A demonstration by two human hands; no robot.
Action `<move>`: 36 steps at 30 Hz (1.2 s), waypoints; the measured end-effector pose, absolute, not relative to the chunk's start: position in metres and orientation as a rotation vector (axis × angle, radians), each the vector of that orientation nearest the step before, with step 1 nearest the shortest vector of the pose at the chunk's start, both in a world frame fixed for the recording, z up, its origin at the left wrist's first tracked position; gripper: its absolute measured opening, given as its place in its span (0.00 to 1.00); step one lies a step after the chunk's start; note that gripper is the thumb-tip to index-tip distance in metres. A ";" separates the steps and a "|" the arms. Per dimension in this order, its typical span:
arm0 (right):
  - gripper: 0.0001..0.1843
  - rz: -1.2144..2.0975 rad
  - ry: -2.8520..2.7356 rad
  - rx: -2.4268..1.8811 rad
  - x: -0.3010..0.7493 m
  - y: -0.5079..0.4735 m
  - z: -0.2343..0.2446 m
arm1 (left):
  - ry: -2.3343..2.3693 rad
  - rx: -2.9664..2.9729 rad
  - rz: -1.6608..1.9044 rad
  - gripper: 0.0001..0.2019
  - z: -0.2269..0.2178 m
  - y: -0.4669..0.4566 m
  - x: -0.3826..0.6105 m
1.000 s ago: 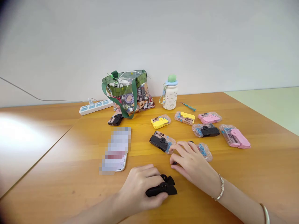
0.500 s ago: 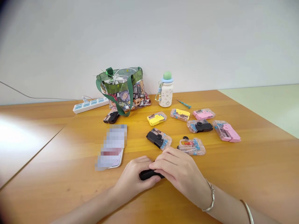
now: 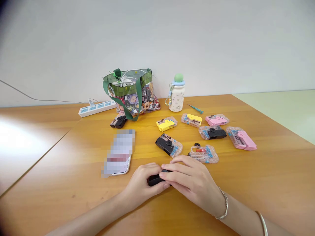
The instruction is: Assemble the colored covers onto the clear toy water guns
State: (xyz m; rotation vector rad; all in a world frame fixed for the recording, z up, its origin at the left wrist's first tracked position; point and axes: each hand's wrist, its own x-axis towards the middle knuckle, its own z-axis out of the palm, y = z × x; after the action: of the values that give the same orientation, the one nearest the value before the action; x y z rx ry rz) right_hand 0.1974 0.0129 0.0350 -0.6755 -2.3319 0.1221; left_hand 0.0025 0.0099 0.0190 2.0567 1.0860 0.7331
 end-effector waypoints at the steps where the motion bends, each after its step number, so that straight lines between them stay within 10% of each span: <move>1: 0.11 0.122 -2.333 -0.660 0.198 0.014 0.034 | 1.082 2.049 0.729 0.09 0.019 0.010 0.002; 17: 0.09 0.246 -2.261 -0.657 0.195 0.015 0.041 | 1.029 2.096 0.680 0.18 0.021 0.012 -0.003; 36: 0.08 0.462 -2.149 -0.918 0.189 0.011 0.037 | 1.163 1.998 0.749 0.05 0.026 0.010 0.001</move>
State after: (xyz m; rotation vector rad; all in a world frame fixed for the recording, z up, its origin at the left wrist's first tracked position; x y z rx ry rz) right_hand 0.1892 0.0113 0.0366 -0.9179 -2.1487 0.4617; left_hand 0.0008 0.0096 0.0255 1.9982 1.1625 0.7488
